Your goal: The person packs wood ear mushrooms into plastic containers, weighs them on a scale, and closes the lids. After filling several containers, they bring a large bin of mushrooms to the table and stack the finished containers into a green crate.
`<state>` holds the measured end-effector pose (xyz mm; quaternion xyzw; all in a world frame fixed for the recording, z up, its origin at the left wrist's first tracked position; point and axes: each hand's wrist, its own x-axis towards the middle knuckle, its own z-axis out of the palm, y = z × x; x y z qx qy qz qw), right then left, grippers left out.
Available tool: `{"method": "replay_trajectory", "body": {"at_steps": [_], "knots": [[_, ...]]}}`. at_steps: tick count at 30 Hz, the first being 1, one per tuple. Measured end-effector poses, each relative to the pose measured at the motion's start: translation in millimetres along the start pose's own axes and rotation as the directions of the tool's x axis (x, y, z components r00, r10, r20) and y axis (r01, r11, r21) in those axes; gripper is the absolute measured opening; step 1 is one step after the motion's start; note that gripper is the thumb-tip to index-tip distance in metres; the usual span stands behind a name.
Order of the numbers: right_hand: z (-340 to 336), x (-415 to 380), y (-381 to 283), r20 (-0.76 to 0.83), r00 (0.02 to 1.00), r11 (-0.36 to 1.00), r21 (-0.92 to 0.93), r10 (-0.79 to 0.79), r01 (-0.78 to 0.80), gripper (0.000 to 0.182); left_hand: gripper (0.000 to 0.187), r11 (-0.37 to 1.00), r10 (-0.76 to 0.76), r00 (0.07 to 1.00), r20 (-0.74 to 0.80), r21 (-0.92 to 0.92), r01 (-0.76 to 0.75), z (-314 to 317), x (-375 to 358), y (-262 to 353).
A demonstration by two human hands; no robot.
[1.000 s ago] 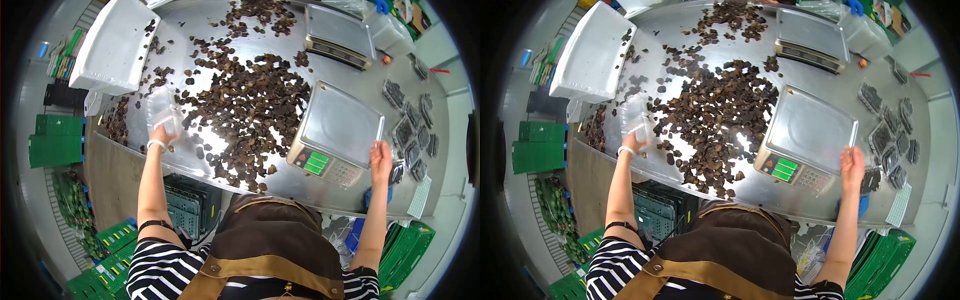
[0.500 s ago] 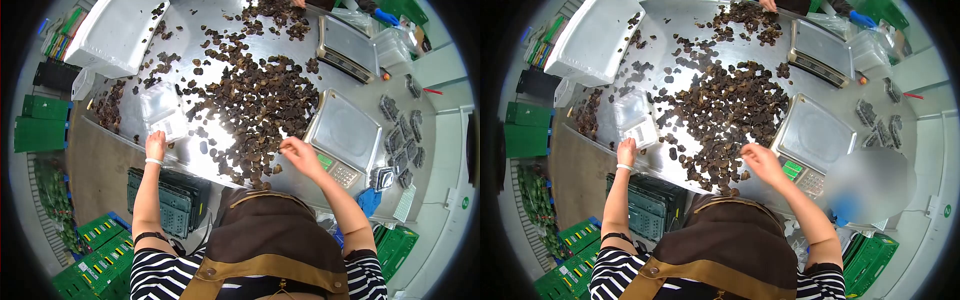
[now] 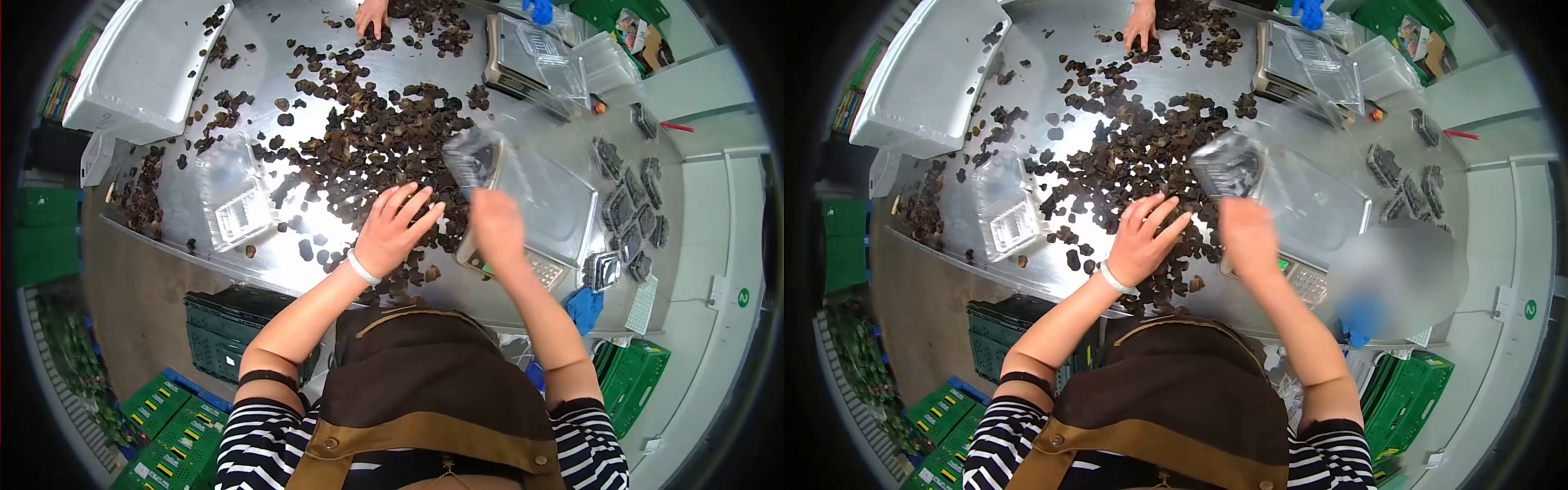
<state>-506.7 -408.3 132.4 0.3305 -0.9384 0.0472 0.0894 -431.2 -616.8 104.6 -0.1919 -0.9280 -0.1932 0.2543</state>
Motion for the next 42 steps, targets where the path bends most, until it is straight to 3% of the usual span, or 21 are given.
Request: {"method": "replay_trajectory", "body": {"at_steps": [1, 3, 5, 6, 7, 9, 11, 13, 15, 17, 20, 24, 26, 29, 30, 32, 34, 36, 38, 42], "knots": [[17, -19, 32, -0.061, 0.996, 0.998, -0.036, 0.058, -0.06, 0.013, 0.063, 0.998, -0.042, 0.994, 0.1, -0.05, 0.047, 13, -15, -3], [28, -47, 80, 0.266, 0.921, 0.957, -0.142, 0.284, -0.254, 0.026, 0.067, 0.991, -0.058, 0.943, 0.328, -0.092, 0.092, 24, -47, -10], [13, -48, 83, 0.021, 0.989, 0.956, -0.261, 0.147, -0.136, 0.031, 0.071, 0.986, 0.003, 0.832, 0.554, -0.14, 0.089, 33, -85, -16], [10, -46, 83, -0.096, 0.994, 0.942, -0.325, 0.058, -0.086, 0.033, 0.07, 0.983, 0.067, 0.808, 0.586, -0.176, 0.046, 37, -96, -15], [17, -48, 80, 0.03, 0.991, 0.95, -0.29, 0.128, -0.114, 0.051, 0.068, 0.977, 0.131, 0.777, 0.615, -0.215, 0.006, 41, -108, -11], [38, -40, 57, 0.119, 0.993, 1.0, -0.019, 0.001, 0.002, 0.057, 0.06, 0.961, 0.242, 0.713, 0.658, -0.265, -0.081, 56, -130, -3], [60, -20, 15, 0.24, 0.969, 0.991, 0.132, -0.065, 0.034, 0.062, 0.056, 0.963, 0.245, 0.698, 0.673, -0.25, -0.097, 72, -133, 0], [88, -12, -12, 0.301, 0.949, 0.974, 0.175, 0.089, -0.147, 0.077, 0.055, 0.981, 0.18, 0.713, 0.678, -0.179, -0.078, 83, -127, -8], [126, 1, -19, 0.276, 0.919, 0.935, 0.135, 0.282, -0.328, 0.081, 0.054, 0.994, 0.106, 0.714, 0.692, -0.073, -0.076, 88, -111, -26], [156, 20, -21, 0.296, 0.837, 0.84, 0.157, 0.461, -0.519, 0.084, 0.049, 1.0, -0.007, 0.807, 0.59, 0.027, -0.012, 102, -106, -51], [174, 57, -24, 0.178, 0.926, 0.868, 0.325, 0.333, -0.374, 0.083, 0.047, 0.985, -0.157, 0.846, 0.509, 0.142, 0.097, 109, -79, -100], [196, 130, -1, -0.014, 0.997, 0.869, 0.492, 0.074, -0.057, 0.077, 0.057, 0.938, -0.276, 0.903, 0.329, 0.298, 0.179, 107, -30, -168], [195, 166, 14, -0.089, 0.994, 0.954, 0.3, 0.055, -0.026, 0.073, 0.063, 0.888, -0.402, 0.895, 0.195, 0.321, 0.329, 102, -9, -199], [213, 189, 34, -0.019, 0.976, 0.945, 0.251, 0.219, -0.207, 0.072, 0.069, 0.78, -0.567, 0.821, 0.072, 0.368, 0.506, 106, 6, -229], [220, 189, 34, 0.025, 0.967, 0.932, 0.259, 0.255, -0.252, 0.073, 0.068, 0.751, -0.599, 0.796, 0.09, 0.408, 0.519, 110, 9, -233], [215, 175, 11, 0.104, 0.984, 0.952, 0.258, 0.142, -0.165, 0.072, 0.063, 0.761, -0.616, 0.752, 0.234, 0.422, 0.493, 113, 8, -224], [198, 151, -20, 0.077, 0.997, 0.915, 0.404, -0.028, -0.005, 0.068, 0.046, 0.893, -0.449, 0.871, 0.198, 0.086, 0.441, 109, 1, -199], [184, 114, -38, 0.052, 0.982, 0.899, 0.413, -0.184, 0.146, 0.062, 0.038, 0.95, -0.281, 0.918, 0.279, -0.055, 0.307, 100, -22, -169], [175, 73, -45, 0.105, 0.939, 0.871, 0.419, -0.327, 0.257, 0.059, 0.034, 0.956, -0.241, 0.902, 0.359, -0.074, 0.285, 88, -60, -137], [160, 26, -38, 0.128, 0.856, 0.823, 0.377, -0.501, 0.426, 0.055, 0.022, 0.978, -0.116, 0.941, 0.318, -0.13, 0.164, 61, -110, -102]]}}
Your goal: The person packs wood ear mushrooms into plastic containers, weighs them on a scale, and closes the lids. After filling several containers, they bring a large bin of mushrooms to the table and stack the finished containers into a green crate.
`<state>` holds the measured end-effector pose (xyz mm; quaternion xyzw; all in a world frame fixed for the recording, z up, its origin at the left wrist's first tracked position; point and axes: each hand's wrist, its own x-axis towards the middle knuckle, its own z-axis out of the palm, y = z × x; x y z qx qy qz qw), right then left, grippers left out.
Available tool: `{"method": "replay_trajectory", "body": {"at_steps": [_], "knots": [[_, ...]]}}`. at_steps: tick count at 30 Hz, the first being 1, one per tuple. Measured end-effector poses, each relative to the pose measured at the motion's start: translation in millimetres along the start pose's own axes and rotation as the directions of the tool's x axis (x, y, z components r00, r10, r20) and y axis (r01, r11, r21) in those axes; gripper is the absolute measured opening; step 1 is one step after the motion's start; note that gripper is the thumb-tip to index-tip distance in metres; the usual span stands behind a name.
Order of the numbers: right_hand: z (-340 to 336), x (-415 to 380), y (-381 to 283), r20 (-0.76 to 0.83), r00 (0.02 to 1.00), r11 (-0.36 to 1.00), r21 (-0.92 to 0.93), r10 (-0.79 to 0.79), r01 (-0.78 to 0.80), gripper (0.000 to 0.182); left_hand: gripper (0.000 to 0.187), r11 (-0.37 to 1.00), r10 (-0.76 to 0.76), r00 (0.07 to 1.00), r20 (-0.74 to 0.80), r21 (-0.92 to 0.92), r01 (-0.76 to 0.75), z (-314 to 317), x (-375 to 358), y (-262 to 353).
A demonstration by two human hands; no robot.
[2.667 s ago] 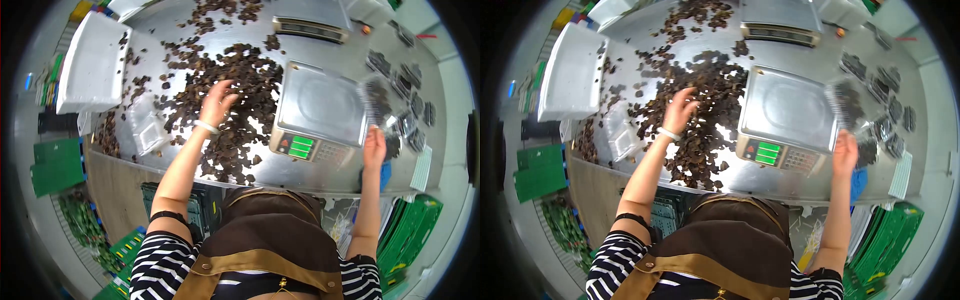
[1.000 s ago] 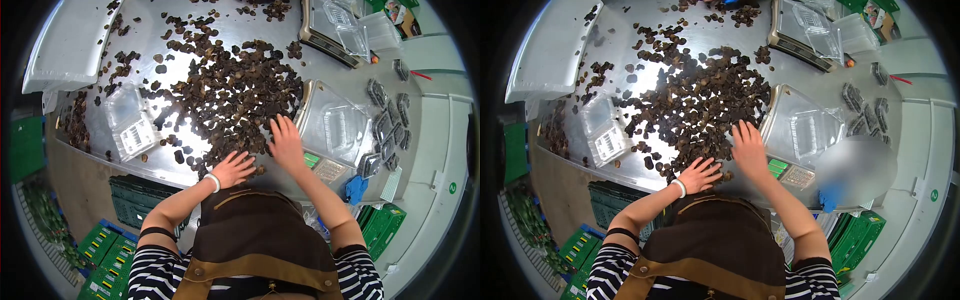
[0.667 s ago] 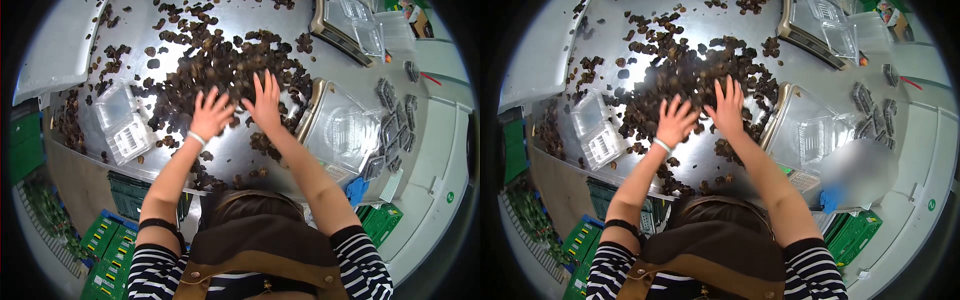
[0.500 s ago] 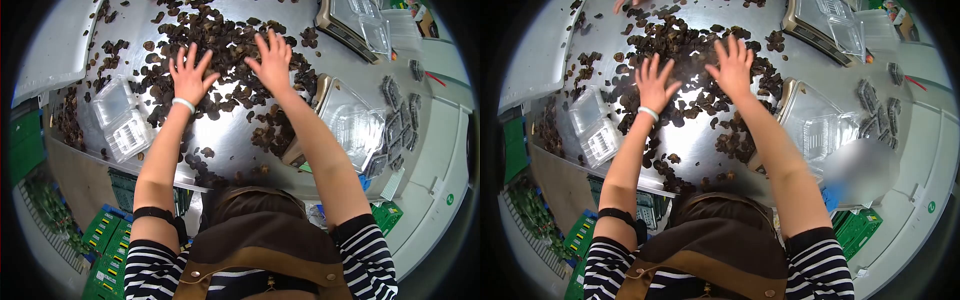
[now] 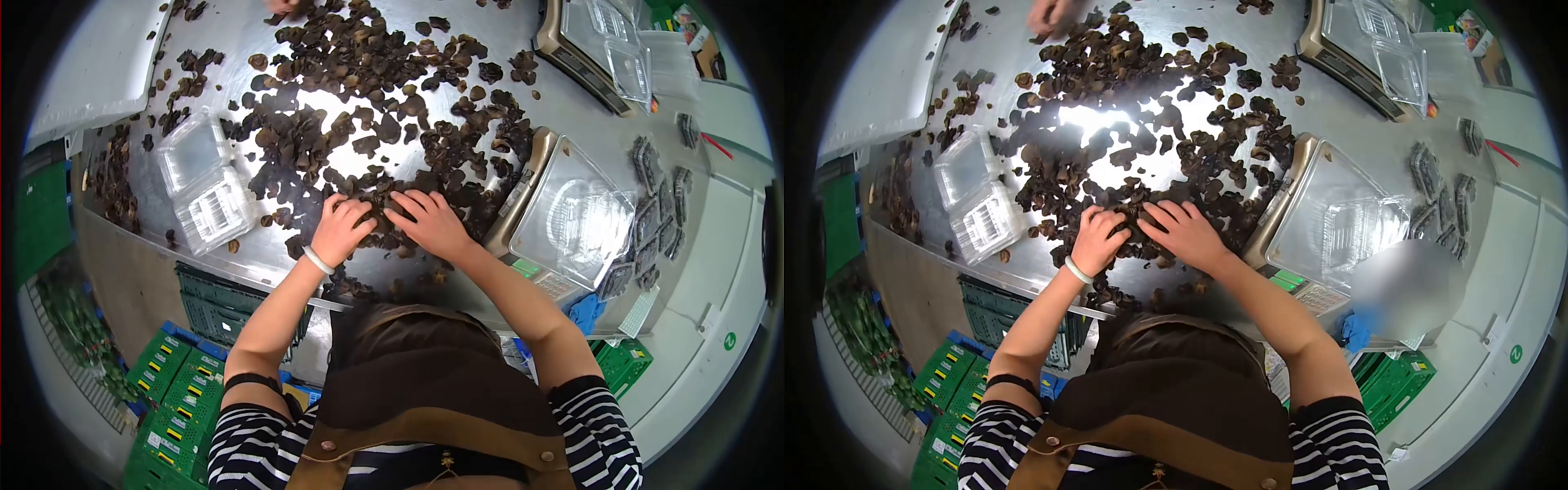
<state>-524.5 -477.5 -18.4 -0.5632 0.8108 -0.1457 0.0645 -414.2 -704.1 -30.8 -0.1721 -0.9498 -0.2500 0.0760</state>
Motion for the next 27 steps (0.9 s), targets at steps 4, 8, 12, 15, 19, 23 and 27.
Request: {"method": "replay_trajectory", "body": {"at_steps": [4, 8, 12, 15, 19, 23, 27], "knots": [[-10, 1, 6, -0.01, 0.991, 0.984, 0.124, 0.133, -0.131, 0.055, 0.02, 0.982, -0.191, 0.965, -0.179, -0.041, 0.187, -11, -3, -19], [-27, 34, 21, -0.016, 0.961, 0.957, 0.091, 0.277, -0.275, 0.066, 0.054, 0.817, -0.519, 0.828, -0.209, 0.164, 0.553, -43, 25, -56], [-16, 58, 23, 0.068, 0.961, 0.962, 0.035, 0.269, -0.272, 0.057, 0.075, 0.717, -0.666, 0.744, -0.064, 0.224, 0.661, -53, 45, -78], [-5, 58, 26, 0.123, 0.956, 0.943, 0.171, 0.266, -0.284, 0.044, 0.038, 0.844, -0.528, 0.843, -0.106, 0.043, 0.534, -40, 37, -91], [-23, 41, 12, 0.017, 0.958, 0.87, 0.413, 0.287, -0.268, 0.029, 0.017, 0.862, -0.497, 0.856, -0.144, -0.197, 0.468, -44, 22, -59], [-36, 11, -13, 0.041, 0.942, 0.829, 0.465, 0.332, -0.312, 0.03, 0.016, 0.785, -0.593, 0.779, -0.205, -0.363, 0.502, -53, -6, -18], [-29, 29, -28, 0.052, 0.964, 0.903, 0.339, 0.261, -0.263, 0.045, 0.039, 0.868, -0.494, 0.861, -0.123, -0.02, 0.496, -41, -32, 4]]}}
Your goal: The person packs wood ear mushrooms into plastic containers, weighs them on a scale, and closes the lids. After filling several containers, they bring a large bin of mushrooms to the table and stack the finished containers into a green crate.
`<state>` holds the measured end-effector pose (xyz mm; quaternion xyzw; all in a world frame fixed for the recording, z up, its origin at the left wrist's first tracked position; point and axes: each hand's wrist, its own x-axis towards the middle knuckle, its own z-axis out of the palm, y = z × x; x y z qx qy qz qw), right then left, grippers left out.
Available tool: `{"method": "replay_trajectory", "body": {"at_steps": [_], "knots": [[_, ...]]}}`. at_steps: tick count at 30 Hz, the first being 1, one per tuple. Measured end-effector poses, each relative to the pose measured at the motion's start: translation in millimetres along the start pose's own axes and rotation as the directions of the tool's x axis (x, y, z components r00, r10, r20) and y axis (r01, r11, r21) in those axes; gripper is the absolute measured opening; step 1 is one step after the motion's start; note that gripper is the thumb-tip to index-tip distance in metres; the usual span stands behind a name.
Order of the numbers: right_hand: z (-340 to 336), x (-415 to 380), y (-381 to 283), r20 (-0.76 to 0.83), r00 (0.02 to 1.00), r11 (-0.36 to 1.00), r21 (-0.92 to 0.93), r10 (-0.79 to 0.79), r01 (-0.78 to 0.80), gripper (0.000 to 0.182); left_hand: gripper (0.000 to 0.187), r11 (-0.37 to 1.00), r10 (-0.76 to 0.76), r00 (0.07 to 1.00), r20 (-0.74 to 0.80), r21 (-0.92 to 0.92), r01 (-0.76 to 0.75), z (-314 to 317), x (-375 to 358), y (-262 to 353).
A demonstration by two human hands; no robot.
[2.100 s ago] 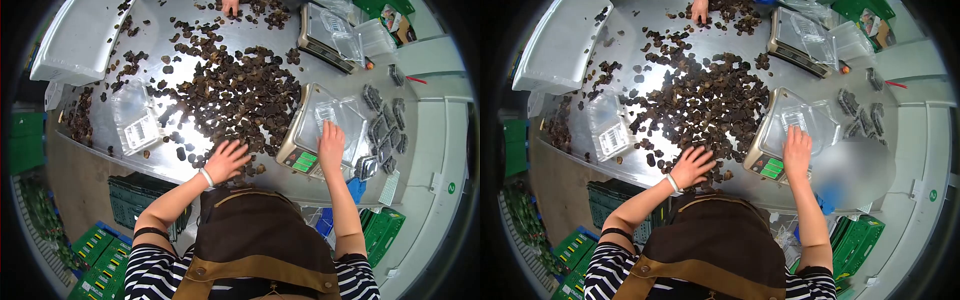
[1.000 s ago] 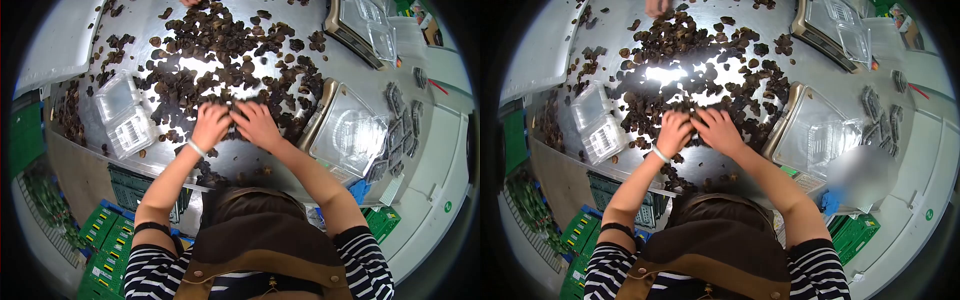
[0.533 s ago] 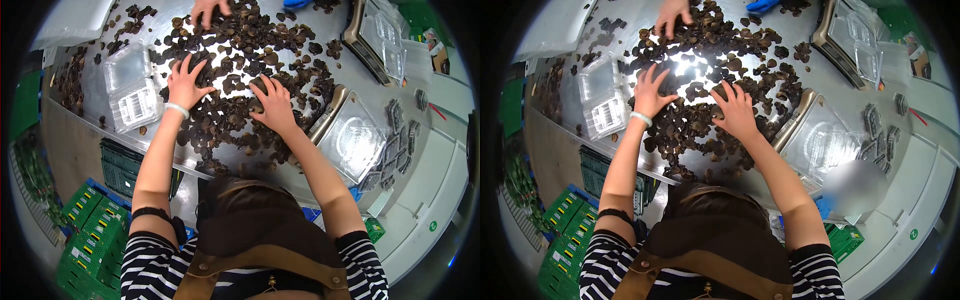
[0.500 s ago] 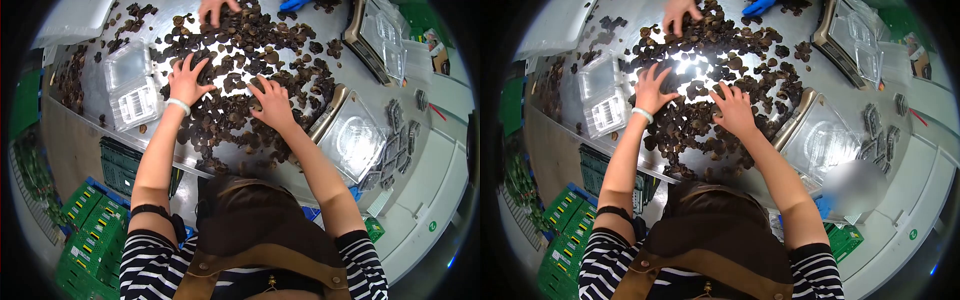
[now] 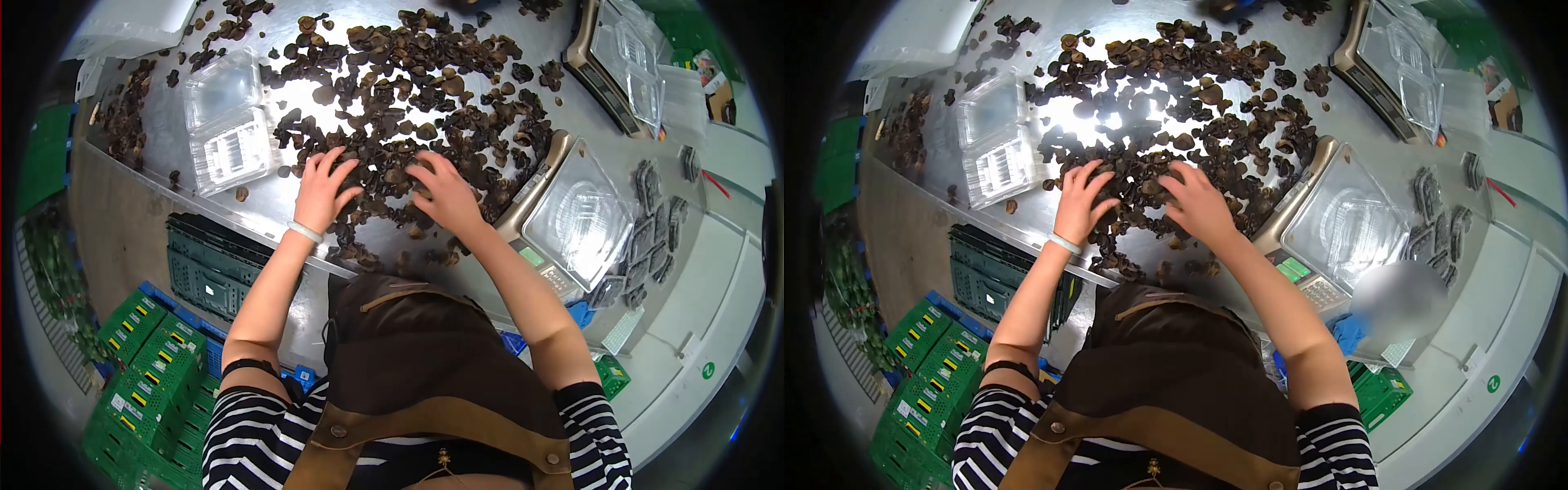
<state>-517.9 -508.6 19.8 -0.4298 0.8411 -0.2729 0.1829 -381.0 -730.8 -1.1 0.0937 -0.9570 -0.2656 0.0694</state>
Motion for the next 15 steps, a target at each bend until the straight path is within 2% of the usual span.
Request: {"method": "replay_trajectory", "body": {"at_steps": [1, 3, 4, 5, 7, 10, 11, 12, 13, 15], "knots": [[4, 9, -9, 0.011, 1.0, 0.999, -0.046, -0.01, 0.011, 0.049, 0.044, 0.995, -0.007, 0.999, 0.045, 0.096, 0.002, -2, -3, 8], [15, 28, -21, 0.16, 0.987, 0.978, -0.203, -0.002, 0.035, 0.06, 0.045, 0.991, 0.013, 0.996, 0.092, 0.128, -0.025, 0, -6, 12], [30, 33, -17, 0.132, 0.99, 0.97, -0.229, -0.052, 0.082, 0.05, 0.045, 0.989, 0.028, 0.993, 0.113, 0.141, -0.044, 4, -6, 13], [41, 38, -13, 0.187, 0.98, 0.959, -0.26, -0.062, 0.11, 0.038, 0.043, 1.0, 0.017, 0.989, 0.147, 0.02, -0.02, 10, -7, 2], [37, 39, -17, 0.151, 0.986, 0.973, -0.207, -0.072, 0.103, 0.027, 0.039, 0.991, -0.002, 0.988, 0.152, -0.13, 0.022, 12, -4, -7], [11, 14, -19, -0.006, 1.0, 0.993, 0.119, -0.003, 0.003, 0.03, 0.027, 0.912, -0.125, 0.992, 0.009, -0.393, 0.118, 3, 5, 0], [0, 0, -16, -0.037, 0.999, 0.969, 0.246, 0.04, -0.03, 0.03, 0.024, 0.849, -0.182, 0.983, -0.02, -0.507, 0.147, 1, 6, 2], [-12, -15, -11, -0.089, 0.993, 0.903, 0.429, 0.079, -0.034, 0.034, 0.018, 0.573, -0.385, 0.904, 0.185, -0.72, 0.392, -9, 9, 17], [-23, -32, -1, -0.059, 0.989, 0.854, 0.514, 0.133, -0.084, 0.035, 0.018, 0.421, -0.445, 0.868, 0.222, -0.803, 0.421, -15, 13, 31], [-53, -72, 13, -0.141, 0.947, 0.776, 0.615, 0.288, -0.144, 0.032, 0.019, 0.189, -0.433, 0.857, 0.278, -0.902, 0.388, -10, 21, 51]]}}
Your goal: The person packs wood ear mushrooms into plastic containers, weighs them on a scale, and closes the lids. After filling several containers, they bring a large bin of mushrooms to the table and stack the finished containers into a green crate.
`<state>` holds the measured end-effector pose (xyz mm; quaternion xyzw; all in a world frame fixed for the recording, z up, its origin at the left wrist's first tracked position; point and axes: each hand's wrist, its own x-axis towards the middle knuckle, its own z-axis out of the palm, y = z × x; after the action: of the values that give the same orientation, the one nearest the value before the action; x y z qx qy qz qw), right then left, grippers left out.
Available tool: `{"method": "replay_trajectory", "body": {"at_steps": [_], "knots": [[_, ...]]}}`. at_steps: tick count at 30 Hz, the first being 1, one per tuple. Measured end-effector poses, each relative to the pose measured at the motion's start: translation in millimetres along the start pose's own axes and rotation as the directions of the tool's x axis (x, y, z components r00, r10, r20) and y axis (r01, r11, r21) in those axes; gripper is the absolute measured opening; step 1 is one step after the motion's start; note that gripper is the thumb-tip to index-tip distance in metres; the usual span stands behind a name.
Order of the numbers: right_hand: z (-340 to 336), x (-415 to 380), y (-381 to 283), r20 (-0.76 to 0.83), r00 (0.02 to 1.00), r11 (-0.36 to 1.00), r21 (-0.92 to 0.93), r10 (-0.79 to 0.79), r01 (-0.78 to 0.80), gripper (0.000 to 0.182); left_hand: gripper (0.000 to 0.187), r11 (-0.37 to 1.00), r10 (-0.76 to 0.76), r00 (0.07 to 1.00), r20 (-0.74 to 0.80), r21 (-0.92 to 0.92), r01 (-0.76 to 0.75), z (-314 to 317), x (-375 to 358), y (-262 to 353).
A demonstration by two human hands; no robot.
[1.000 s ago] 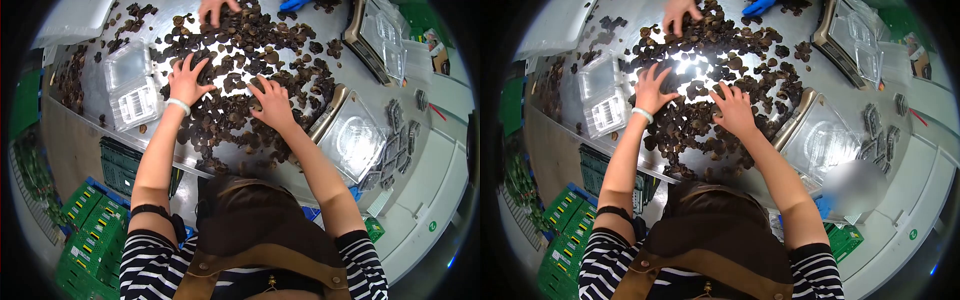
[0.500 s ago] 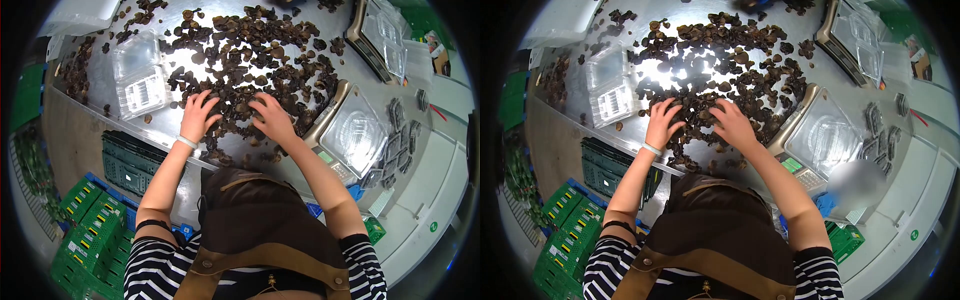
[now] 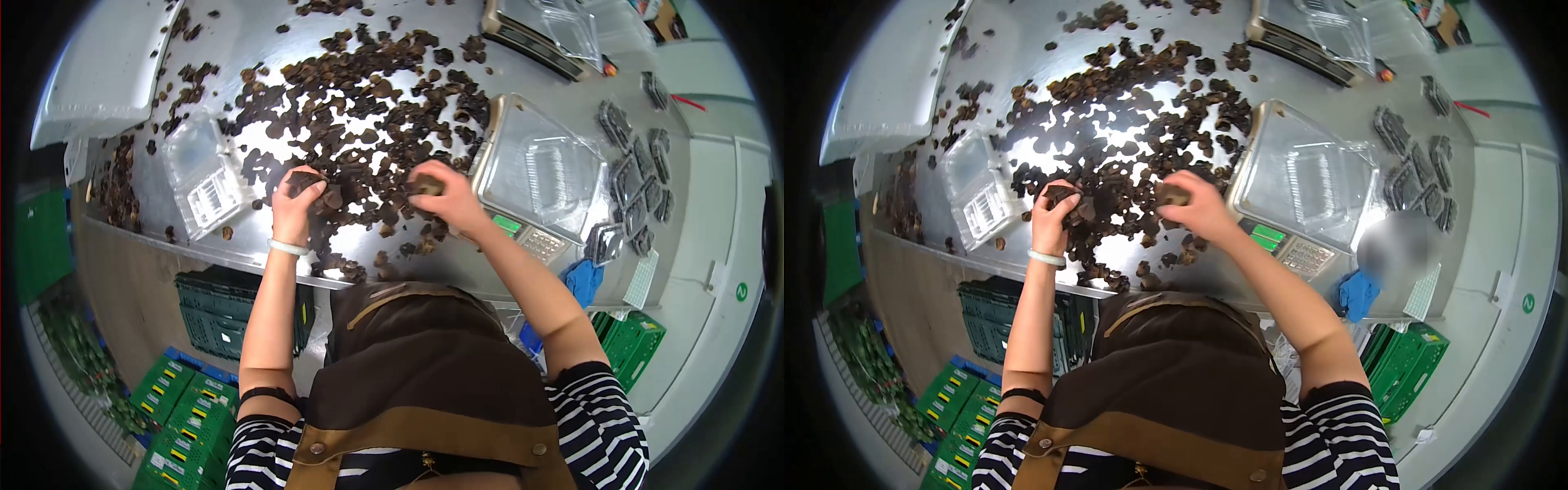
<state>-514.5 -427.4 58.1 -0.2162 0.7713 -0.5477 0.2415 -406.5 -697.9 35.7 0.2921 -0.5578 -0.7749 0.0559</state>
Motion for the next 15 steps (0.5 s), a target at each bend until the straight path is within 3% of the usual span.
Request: {"method": "replay_trajectory", "body": {"at_steps": [2, 4, 6, 9, 11, 12, 15], "knots": [[-51, -27, -9, -0.094, 0.972, 0.961, 0.199, 0.215, -0.193, 0.029, 0.023, 0.983, -0.122, 0.989, 0.089, -0.129, 0.133, 32, -5, 12], [-97, -50, -10, -0.354, 0.885, 0.931, 0.307, 0.303, -0.197, 0.028, 0.022, 0.97, -0.148, 0.965, 0.218, -0.16, 0.185, 66, -4, 12], [-138, -66, 4, -0.545, 0.776, 0.934, 0.323, 0.318, -0.156, 0.031, 0.022, 0.974, -0.124, 0.948, 0.293, -0.148, 0.174, 108, -2, 13], [-166, -76, 33, -0.698, 0.636, 0.944, 0.251, 0.33, -0.215, 0.032, 0.02, 0.974, -0.137, 0.897, 0.419, -0.109, 0.2, 174, 3, 19], [-177, -87, 63, -0.642, 0.765, 0.944, -0.226, 0.041, -0.24, 0.045, 0.02, 0.98, -0.131, 0.873, 0.47, -0.07, 0.185, 220, 6, 17], [-175, -90, 59, -0.565, 0.821, 0.85, -0.472, -0.085, -0.237, 0.05, 0.022, 0.98, -0.153, 0.857, 0.492, -0.037, 0.197, 242, 5, 18], [-175, -112, 53, -0.574, 0.819, 0.878, -0.395, -0.005, -0.272, 0.05, 0.021, 0.999, -0.034, 0.833, 0.552, 0.042, 0.013, 305, 10, 6]]}}
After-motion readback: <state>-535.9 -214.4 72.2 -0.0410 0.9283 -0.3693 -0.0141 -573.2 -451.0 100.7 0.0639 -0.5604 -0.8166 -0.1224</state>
